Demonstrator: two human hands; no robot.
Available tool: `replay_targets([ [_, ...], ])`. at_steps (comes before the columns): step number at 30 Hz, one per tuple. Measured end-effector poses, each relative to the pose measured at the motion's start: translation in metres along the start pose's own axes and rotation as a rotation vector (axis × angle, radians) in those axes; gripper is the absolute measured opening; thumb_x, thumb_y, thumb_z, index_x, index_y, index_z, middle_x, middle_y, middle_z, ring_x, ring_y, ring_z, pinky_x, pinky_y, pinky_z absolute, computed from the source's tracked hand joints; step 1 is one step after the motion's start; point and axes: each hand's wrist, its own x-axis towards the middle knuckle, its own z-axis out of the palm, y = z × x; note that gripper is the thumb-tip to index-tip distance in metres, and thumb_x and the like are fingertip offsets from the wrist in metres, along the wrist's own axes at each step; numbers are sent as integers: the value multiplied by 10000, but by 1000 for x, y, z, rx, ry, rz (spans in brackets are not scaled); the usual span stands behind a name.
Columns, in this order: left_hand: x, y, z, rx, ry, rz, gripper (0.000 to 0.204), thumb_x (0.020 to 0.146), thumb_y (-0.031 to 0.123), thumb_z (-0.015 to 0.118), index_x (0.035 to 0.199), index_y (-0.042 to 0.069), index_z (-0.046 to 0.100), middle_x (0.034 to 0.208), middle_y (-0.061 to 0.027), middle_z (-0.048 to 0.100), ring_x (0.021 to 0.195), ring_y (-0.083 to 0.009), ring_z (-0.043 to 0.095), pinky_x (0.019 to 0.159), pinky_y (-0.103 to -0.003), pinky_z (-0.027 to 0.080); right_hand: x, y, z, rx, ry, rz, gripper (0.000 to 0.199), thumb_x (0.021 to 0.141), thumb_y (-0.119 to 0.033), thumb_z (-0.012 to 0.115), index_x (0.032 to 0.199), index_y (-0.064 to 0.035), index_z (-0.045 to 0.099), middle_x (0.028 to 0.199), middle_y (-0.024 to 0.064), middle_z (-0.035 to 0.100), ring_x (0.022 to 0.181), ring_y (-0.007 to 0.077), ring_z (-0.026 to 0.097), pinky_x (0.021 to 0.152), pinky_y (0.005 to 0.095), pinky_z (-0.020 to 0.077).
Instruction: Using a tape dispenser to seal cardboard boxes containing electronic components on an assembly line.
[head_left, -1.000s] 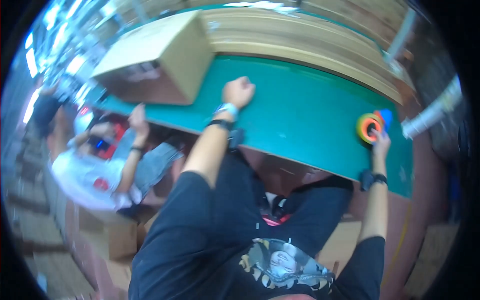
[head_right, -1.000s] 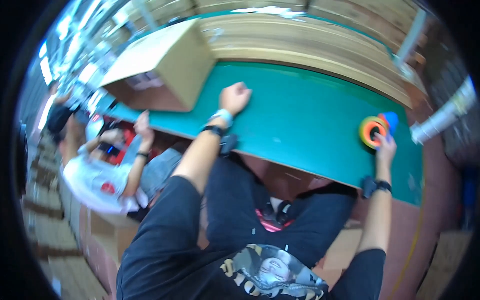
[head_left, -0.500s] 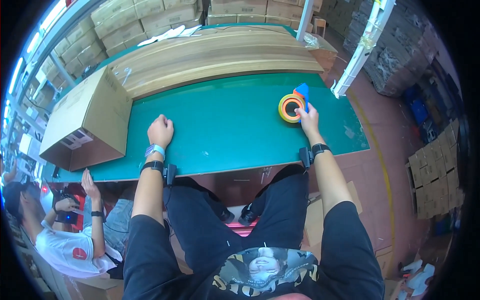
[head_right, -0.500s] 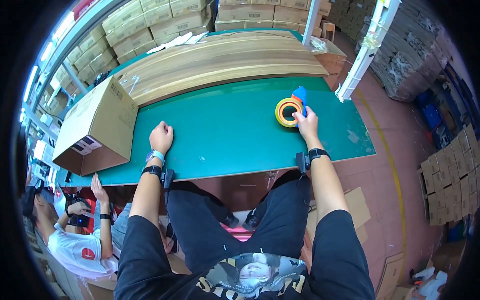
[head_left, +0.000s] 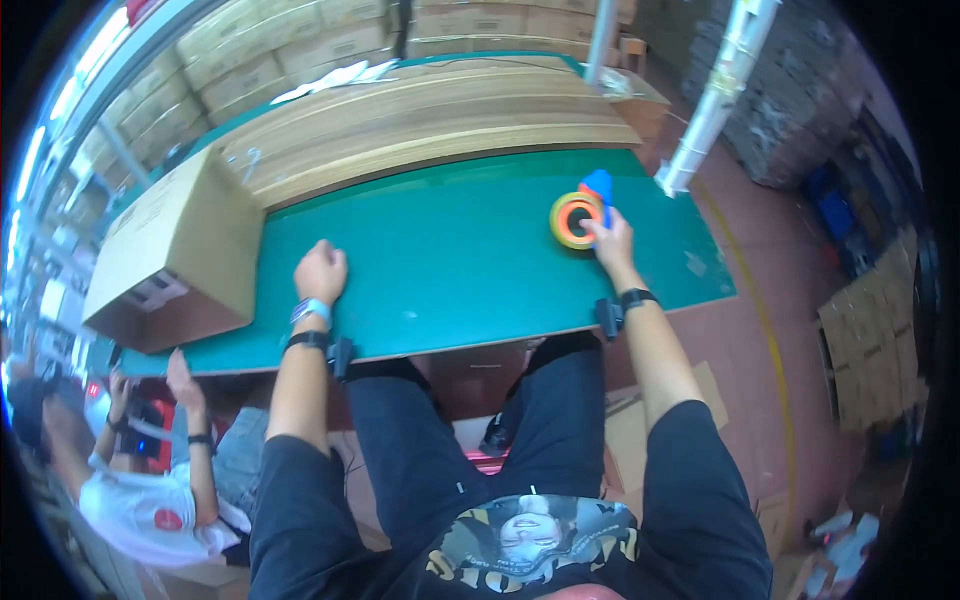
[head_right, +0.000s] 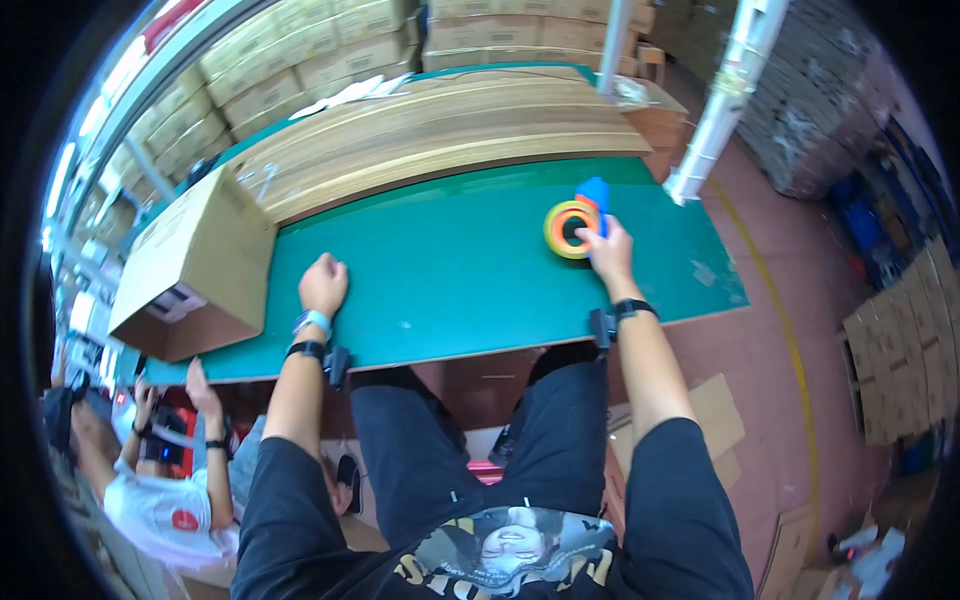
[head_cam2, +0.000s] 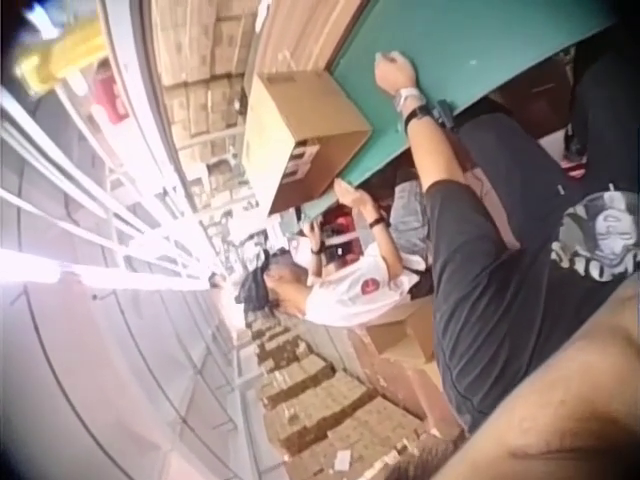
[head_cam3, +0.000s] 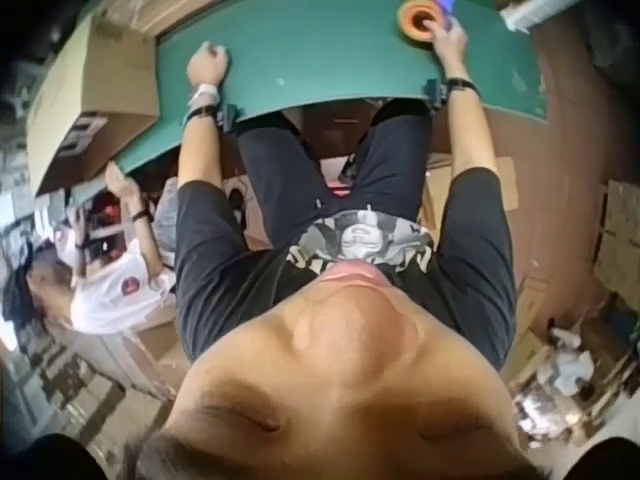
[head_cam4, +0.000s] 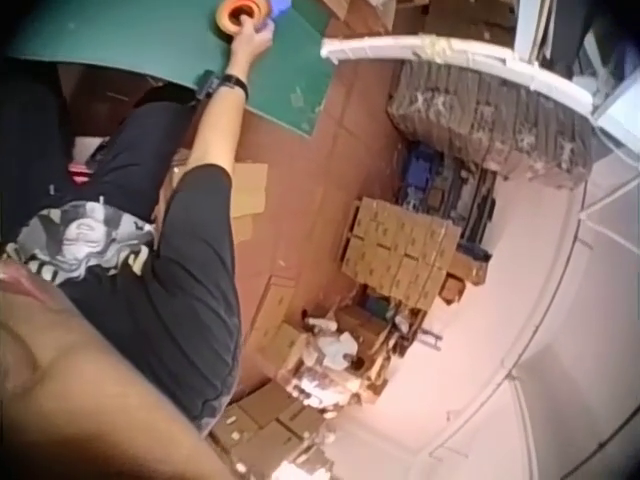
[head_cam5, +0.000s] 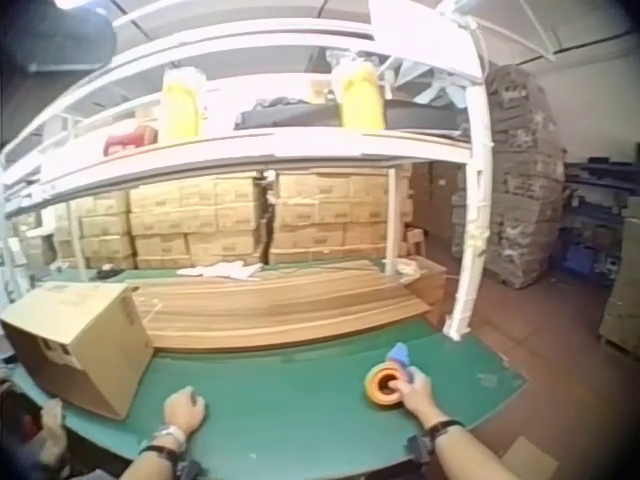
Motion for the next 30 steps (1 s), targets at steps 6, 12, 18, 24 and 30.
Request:
replay_targets([
  [6,2,4,-1,-20,19,66,234,891,277,594,841,49,614,848,-195,686,815,-407,660,707,-513,509,-3,-6,-2,-71,33,87,451,758,-218,766,1118,36,668,953,191,734,848,276,717,779,386,548],
  [12,1,4,-2,-9,-23,-6,227,892,263,597,831,44,604,834,-190,685,810,-402,661,704,-504,508,-7,-15,-3,-33,17,83,459,756,-224,756,1119,42,664,941,190,733,841,271,718,770,381,550],
  [18,1,7,-2,10,-17,20,222,892,255,598,828,43,601,827,-188,686,797,-402,663,697,-502,507,-6,-13,-2,-54,39,55,423,776,-232,738,1096,37,672,924,191,730,839,286,711,765,390,532],
  [24,0,4,0,15,-18,15,223,893,252,596,831,38,599,833,-191,685,802,-403,662,690,-507,504,-6,-12,-1,-40,27,92,463,747,-235,759,1105,44,668,943,190,732,849,277,717,766,377,549],
  [30,0,3,1,-16,5,29,224,894,256,595,841,38,598,849,-194,680,807,-405,658,690,-506,502,-6,-11,-1,-81,8,82,432,739,-237,779,1055,38,670,927,190,729,833,281,714,767,385,547],
])
